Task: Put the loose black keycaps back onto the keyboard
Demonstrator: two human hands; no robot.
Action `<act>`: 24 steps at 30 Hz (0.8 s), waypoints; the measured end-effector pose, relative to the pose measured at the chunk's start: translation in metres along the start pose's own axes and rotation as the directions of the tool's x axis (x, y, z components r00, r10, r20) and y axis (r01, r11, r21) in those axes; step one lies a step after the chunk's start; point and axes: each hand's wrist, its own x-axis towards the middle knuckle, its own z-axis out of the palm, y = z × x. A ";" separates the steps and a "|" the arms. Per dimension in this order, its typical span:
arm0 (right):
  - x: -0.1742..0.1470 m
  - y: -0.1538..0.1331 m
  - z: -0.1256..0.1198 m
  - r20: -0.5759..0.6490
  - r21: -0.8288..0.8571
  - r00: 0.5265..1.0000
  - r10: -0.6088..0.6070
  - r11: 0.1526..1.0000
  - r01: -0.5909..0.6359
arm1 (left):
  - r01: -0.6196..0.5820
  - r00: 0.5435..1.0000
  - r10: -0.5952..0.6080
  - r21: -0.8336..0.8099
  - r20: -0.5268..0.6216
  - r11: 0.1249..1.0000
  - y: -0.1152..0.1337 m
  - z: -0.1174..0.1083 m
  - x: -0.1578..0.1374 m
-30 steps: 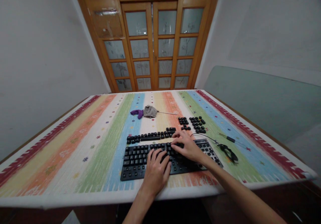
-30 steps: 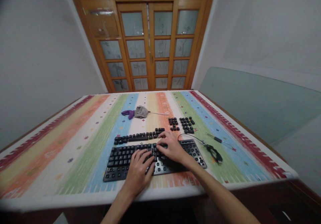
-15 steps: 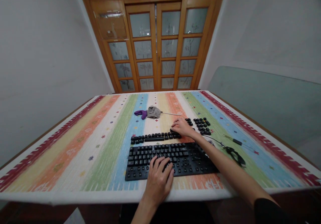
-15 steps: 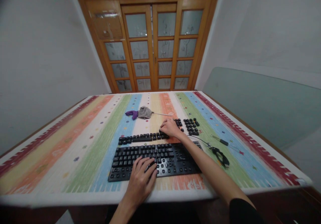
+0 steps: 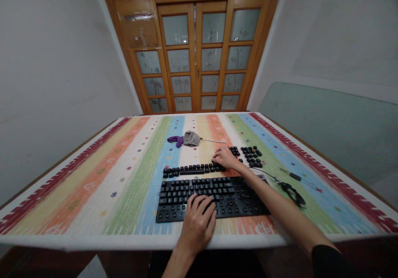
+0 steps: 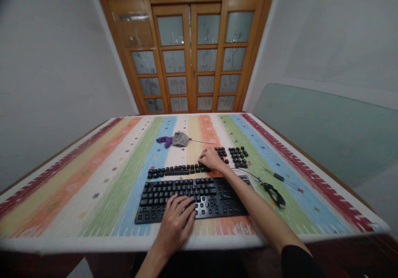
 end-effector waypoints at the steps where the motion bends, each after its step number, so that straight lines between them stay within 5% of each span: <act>1: 0.001 0.000 0.000 -0.001 0.006 1.000 -0.001 1.000 0.001 | -0.002 1.000 0.002 0.000 -0.002 1.000 0.000 0.000 0.000; 9: -0.014 -0.015 -0.023 -0.064 0.077 0.996 -0.061 0.995 0.066 | -0.011 1.000 0.011 0.000 -0.018 1.000 0.000 -0.001 0.001; 17: -0.096 -0.045 -0.052 -0.104 0.216 0.965 -0.240 0.942 0.258 | -0.006 0.999 0.005 -0.011 -0.032 1.000 -0.001 0.000 0.003; 24: -0.147 -0.060 -0.039 -0.129 0.268 0.958 -0.256 0.921 0.282 | 0.025 0.998 -0.028 -0.056 -0.053 0.998 -0.002 0.002 0.017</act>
